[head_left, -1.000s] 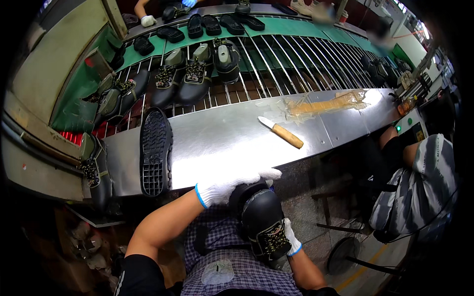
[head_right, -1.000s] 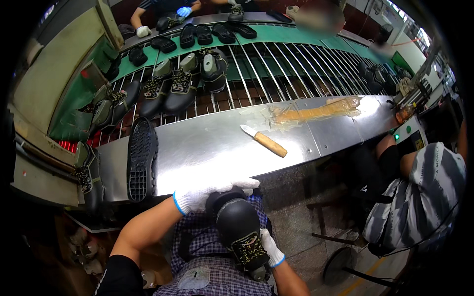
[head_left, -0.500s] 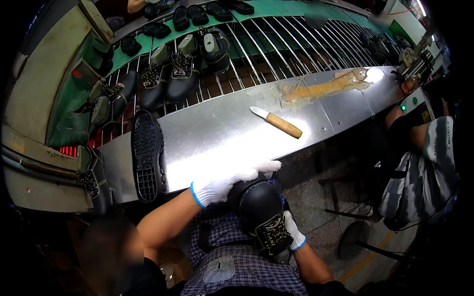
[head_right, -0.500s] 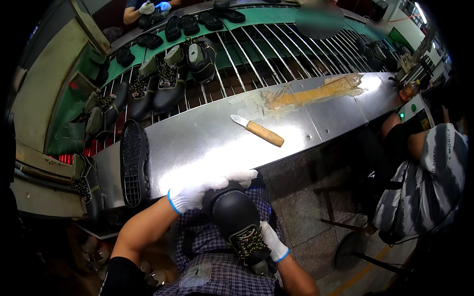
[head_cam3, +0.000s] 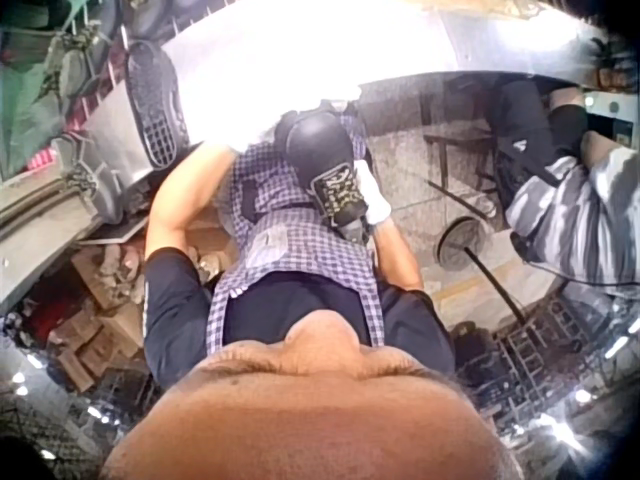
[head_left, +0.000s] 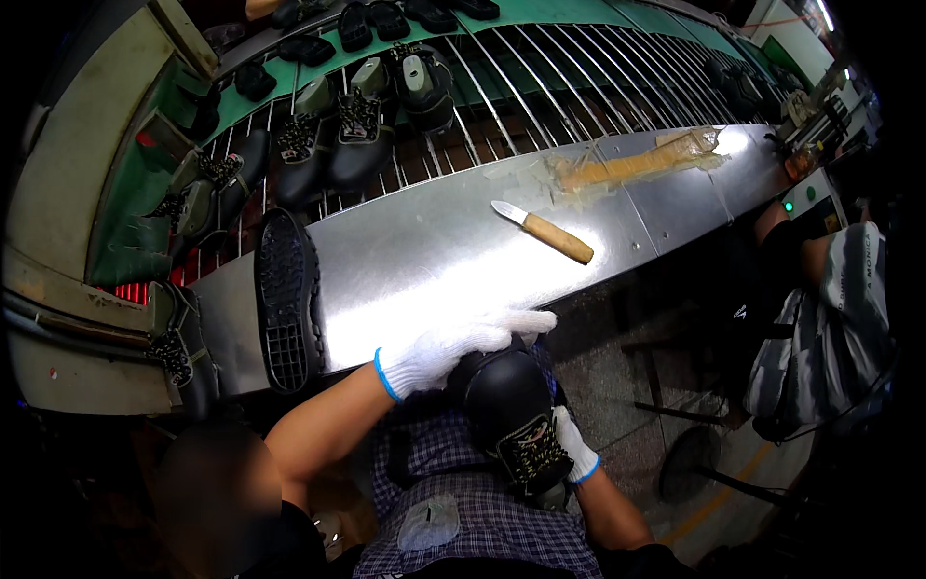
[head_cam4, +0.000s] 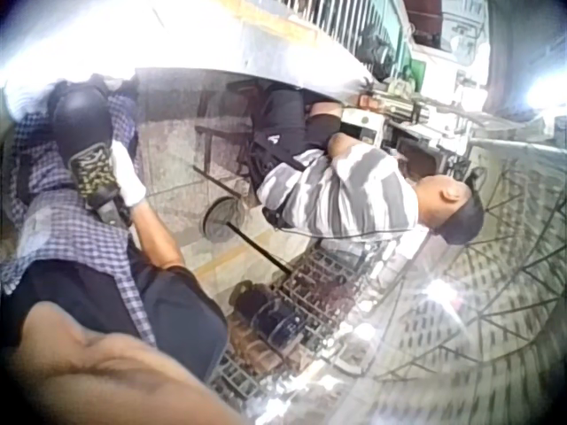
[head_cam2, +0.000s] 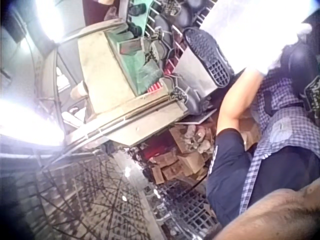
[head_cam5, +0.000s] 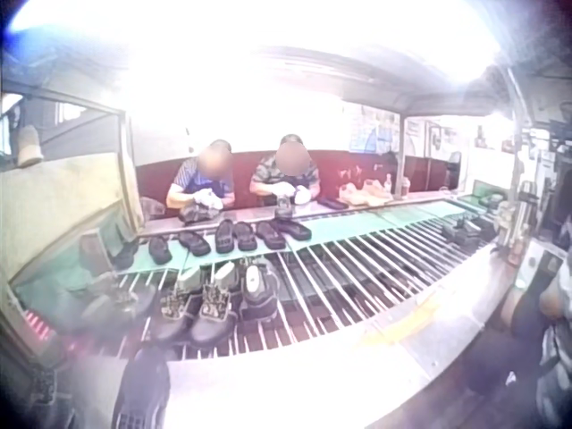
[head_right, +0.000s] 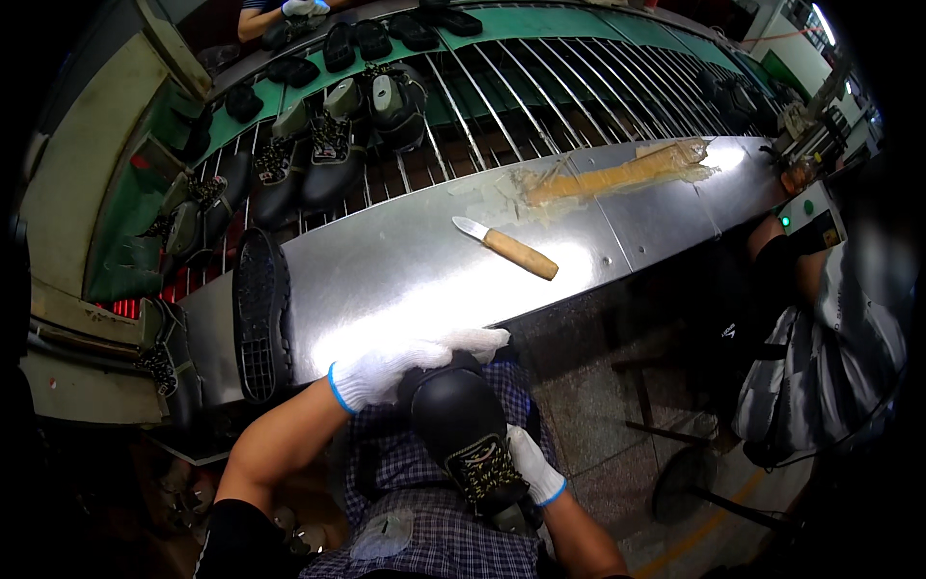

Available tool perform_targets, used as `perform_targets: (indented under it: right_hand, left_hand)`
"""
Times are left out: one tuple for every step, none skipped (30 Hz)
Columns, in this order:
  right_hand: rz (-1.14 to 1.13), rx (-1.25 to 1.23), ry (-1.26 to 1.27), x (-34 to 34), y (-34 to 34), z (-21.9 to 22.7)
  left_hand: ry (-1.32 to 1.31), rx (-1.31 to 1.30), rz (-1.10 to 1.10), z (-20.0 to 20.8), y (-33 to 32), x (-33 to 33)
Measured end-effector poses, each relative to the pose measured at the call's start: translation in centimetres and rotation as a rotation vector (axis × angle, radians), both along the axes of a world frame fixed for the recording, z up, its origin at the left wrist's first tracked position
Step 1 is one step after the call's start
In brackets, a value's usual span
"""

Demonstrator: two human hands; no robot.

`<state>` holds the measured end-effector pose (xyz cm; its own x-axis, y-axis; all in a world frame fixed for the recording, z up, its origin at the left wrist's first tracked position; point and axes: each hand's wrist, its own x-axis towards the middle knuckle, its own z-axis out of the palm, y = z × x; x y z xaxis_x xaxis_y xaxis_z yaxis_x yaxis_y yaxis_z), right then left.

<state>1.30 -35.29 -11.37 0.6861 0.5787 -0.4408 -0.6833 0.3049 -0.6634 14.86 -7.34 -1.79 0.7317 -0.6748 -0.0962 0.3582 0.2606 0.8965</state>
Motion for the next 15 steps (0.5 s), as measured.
perform_targets:
  right_hand:
    - [-0.016, -0.001, -0.004, -0.2, 0.0, -0.3]
    - [-0.031, -0.003, -0.008, -0.4, 0.0, -0.6]
    - [-0.048, 0.011, 0.018, -0.6, -0.2, -1.1]
    - [-0.065, 0.025, 0.043, -0.8, -0.5, -1.5]
    - [-0.082, 0.039, 0.068, -1.2, -0.8, -1.8]
    - [-0.155, 0.054, 0.181, -1.3, -0.7, -1.3]
    - [-0.228, 0.069, 0.293, -1.7, -0.4, -0.7]
    - [-0.300, 0.085, 0.405, -1.9, -0.1, -0.1]
    - [-0.334, 0.137, 0.413, -1.6, -0.2, 0.6]
    - [-0.355, 0.177, 0.415, -1.1, -0.1, 1.1]
    - [-0.371, 0.199, 0.406, -0.6, 0.1, 1.6]
    - [-0.383, 0.224, 0.373, 0.5, 0.4, 2.0]
    - [-0.398, 0.231, 0.342, 1.4, 0.6, 2.4]
    - [-0.414, 0.226, 0.300, 2.2, 0.8, 3.0]
    - [-0.432, 0.224, 0.259, 3.2, 1.1, 3.5]
  left_hand:
    - [0.017, -0.010, -0.006, 0.2, -0.1, 0.0]
    - [0.034, -0.020, -0.011, 0.4, -0.3, 0.0]
    - [0.054, -0.031, -0.016, 0.8, -0.5, -0.1]
    - [0.091, -0.029, -0.023, 1.3, -0.9, -0.2]
    - [0.129, -0.026, -0.030, 1.9, -1.3, -0.4]
    - [0.154, -0.025, -0.036, 2.4, -1.8, -0.4]
    - [0.187, -0.017, -0.001, 2.5, -2.3, -0.5]
    - [0.219, -0.009, 0.035, 2.6, -2.9, -0.8]
    - [0.245, -0.006, 0.065, 3.1, -3.7, -0.7]
    - [0.278, 0.060, 0.112, 3.8, -4.4, -0.5]
    - [0.311, 0.126, 0.161, 4.7, -5.0, -0.3]
    - [0.334, 0.191, 0.213, 6.0, -5.4, 0.2]
    - [0.321, 0.161, 0.219, 7.1, -5.4, 0.6]
    - [0.306, 0.130, 0.228, 8.2, -5.1, 0.9]
    - [0.284, 0.098, 0.232, 9.4, -4.7, 1.2]
